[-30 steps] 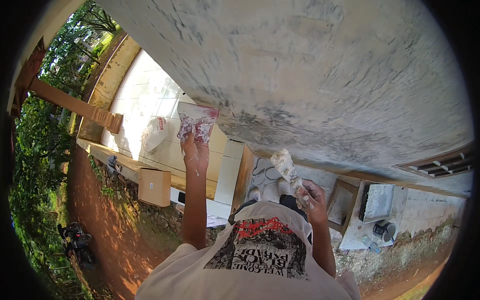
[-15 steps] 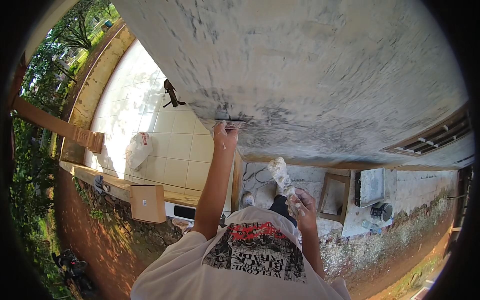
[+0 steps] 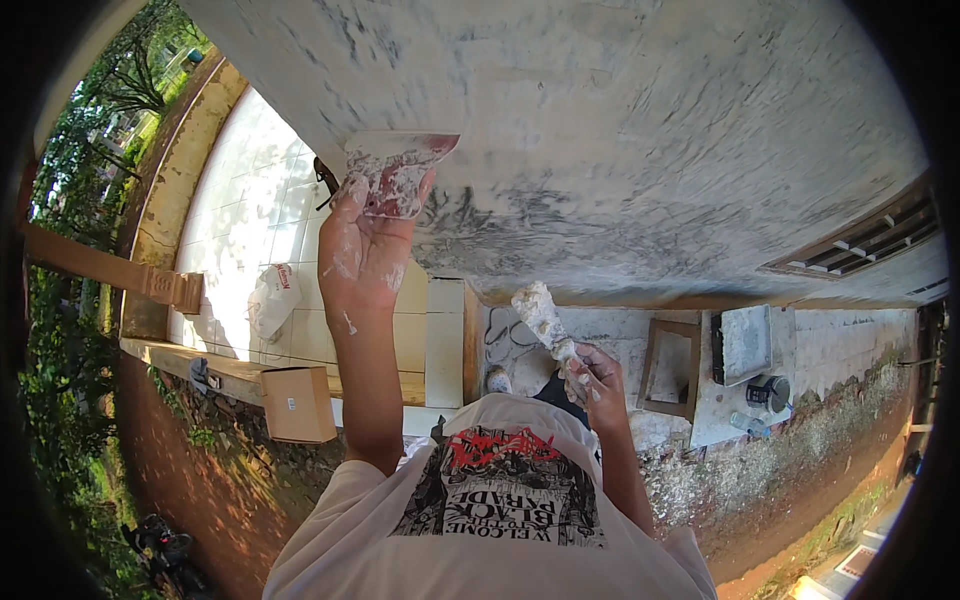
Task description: The person applies wall putty to a wall using a spatula and a putty knife, smoothing the putty onto the surface.
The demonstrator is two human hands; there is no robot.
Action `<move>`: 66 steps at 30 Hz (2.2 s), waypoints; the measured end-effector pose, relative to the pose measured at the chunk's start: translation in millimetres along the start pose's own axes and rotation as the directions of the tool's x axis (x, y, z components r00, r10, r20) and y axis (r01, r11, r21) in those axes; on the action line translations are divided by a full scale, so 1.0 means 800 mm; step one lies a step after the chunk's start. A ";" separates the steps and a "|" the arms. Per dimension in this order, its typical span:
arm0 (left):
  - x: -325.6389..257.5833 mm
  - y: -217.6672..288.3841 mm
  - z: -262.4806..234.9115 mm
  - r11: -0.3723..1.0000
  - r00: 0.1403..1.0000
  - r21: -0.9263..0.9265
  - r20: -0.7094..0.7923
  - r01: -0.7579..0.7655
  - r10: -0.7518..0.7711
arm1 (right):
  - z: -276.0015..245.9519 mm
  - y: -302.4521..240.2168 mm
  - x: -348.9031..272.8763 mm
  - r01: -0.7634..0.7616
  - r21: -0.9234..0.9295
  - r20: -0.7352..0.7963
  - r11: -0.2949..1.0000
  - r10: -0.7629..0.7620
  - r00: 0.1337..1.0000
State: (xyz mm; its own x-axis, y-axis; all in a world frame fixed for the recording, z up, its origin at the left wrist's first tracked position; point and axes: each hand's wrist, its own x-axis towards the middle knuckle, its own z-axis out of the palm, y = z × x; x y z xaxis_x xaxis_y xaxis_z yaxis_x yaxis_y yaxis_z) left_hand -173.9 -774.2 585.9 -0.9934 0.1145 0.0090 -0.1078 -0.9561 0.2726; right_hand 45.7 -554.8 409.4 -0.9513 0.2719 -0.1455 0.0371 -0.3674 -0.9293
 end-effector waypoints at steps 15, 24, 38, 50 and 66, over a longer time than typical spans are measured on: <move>0.083 -0.142 -0.353 1.000 0.828 -0.019 -0.560 0.022 -0.029 | -0.030 -0.004 0.011 -0.046 -0.060 -0.012 0.997 0.046 0.999; 0.042 -0.100 -0.210 0.986 0.862 -0.079 -0.478 0.147 -0.167 | -0.027 -0.010 0.021 -0.071 -0.097 -0.020 0.993 0.069 0.997; 0.107 -0.136 -0.275 0.962 0.785 0.243 -0.616 0.123 0.055 | -0.052 0.017 0.024 0.111 -0.161 -0.152 0.981 -0.136 0.979; -0.018 -0.124 -0.189 0.969 0.894 0.225 -0.447 0.100 0.012 | -0.022 -0.022 0.034 -0.012 -0.142 -0.019 0.990 0.010 1.000; 0.029 -0.103 -0.031 0.987 0.979 0.142 -0.199 0.070 -0.041 | -0.048 -0.024 0.023 -0.050 -0.078 0.063 0.996 0.055 0.996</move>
State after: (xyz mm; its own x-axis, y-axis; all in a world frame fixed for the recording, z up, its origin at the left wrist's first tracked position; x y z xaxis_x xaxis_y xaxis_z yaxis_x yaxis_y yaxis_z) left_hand -189.2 -699.0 539.9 -0.9761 0.0979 -0.1938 -0.1707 -0.8977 0.4063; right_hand 39.1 -508.5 411.4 -0.9653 0.1944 -0.1742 0.1082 -0.3096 -0.9447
